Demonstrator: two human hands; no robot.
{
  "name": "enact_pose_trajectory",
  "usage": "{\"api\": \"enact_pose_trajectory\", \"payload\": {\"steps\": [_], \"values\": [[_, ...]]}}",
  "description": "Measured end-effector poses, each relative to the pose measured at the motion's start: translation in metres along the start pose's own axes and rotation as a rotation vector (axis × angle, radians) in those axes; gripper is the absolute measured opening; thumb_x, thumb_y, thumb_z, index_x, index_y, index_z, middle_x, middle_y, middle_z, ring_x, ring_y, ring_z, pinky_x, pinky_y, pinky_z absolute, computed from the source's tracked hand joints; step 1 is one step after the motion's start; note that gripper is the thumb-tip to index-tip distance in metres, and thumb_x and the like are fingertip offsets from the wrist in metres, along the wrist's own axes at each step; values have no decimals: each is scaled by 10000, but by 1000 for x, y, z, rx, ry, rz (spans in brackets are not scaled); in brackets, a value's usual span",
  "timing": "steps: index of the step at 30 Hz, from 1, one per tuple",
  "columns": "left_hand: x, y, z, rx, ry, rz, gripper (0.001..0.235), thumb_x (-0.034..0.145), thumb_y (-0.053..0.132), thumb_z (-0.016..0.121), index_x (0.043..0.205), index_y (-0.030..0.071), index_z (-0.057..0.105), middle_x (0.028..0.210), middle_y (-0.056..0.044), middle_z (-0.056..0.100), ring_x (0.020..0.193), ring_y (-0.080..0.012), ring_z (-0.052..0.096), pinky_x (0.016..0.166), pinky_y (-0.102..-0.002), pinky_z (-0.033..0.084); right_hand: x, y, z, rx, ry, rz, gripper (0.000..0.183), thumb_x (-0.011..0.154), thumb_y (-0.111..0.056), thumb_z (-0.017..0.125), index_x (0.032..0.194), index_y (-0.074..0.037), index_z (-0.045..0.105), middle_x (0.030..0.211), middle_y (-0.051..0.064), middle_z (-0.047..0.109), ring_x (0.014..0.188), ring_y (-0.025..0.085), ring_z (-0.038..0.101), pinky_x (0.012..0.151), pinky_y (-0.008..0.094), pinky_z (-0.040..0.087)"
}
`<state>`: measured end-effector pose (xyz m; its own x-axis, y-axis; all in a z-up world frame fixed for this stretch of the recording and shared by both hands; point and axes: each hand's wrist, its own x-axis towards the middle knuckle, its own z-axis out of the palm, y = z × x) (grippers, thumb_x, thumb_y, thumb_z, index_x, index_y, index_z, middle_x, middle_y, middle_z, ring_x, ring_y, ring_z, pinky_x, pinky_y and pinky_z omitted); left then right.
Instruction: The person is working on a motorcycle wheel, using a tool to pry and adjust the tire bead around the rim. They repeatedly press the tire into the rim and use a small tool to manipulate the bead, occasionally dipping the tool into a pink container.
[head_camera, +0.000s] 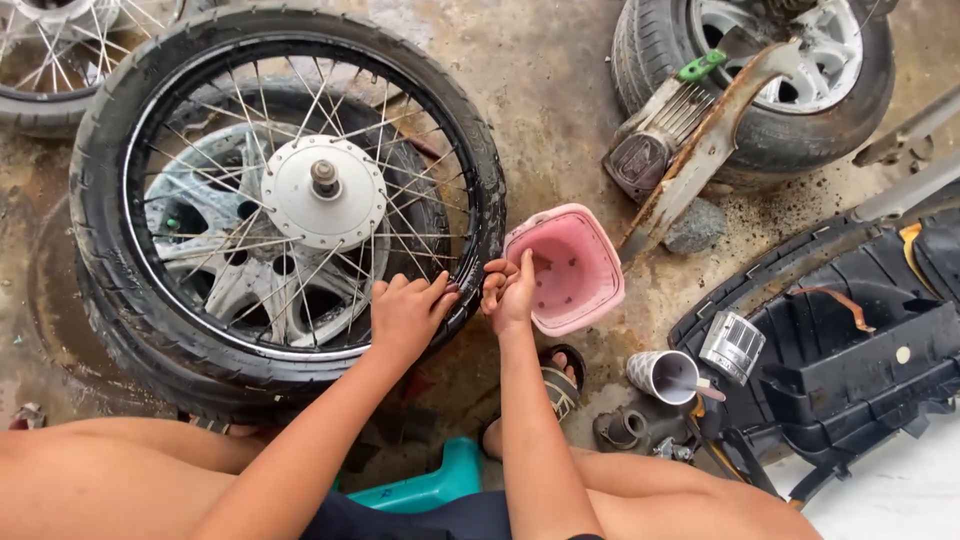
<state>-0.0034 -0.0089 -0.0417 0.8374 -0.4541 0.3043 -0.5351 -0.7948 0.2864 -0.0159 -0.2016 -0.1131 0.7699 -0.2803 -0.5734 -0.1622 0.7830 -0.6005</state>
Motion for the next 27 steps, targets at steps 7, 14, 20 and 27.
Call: {"api": "enact_pose_trajectory", "payload": {"steps": [7,14,20,27], "values": [[48,9,40,40,58,67,359,949,543,614,1178,303,753,739,36,652,775,-200,591,747,-405,356,0,-1,-1,0,12,1,814,975,-773,345,870,-47,699,545,127,655,249,213,460,234,308,367],[26,7,16,39,67,62,356,922,530,636,1164,301,762,738,45,663,773,-211,597,746,-411,354,-3,-2,0,0,13,-1,809,966,-781,346,871,-59,700,539,122,649,250,208,461,236,302,366],[-22,-10,-31,70,43,58,304,902,519,678,1085,298,779,741,66,674,777,-176,602,751,-385,354,-1,-2,0,8,-3,19,818,962,-782,356,861,-47,699,530,125,640,240,207,444,231,308,364],[9,12,4,40,111,39,185,874,415,723,1013,297,755,741,112,631,774,-132,591,762,-352,363,-4,0,5,38,11,8,826,961,-786,357,867,-40,699,532,129,642,245,208,449,231,308,365]]}}
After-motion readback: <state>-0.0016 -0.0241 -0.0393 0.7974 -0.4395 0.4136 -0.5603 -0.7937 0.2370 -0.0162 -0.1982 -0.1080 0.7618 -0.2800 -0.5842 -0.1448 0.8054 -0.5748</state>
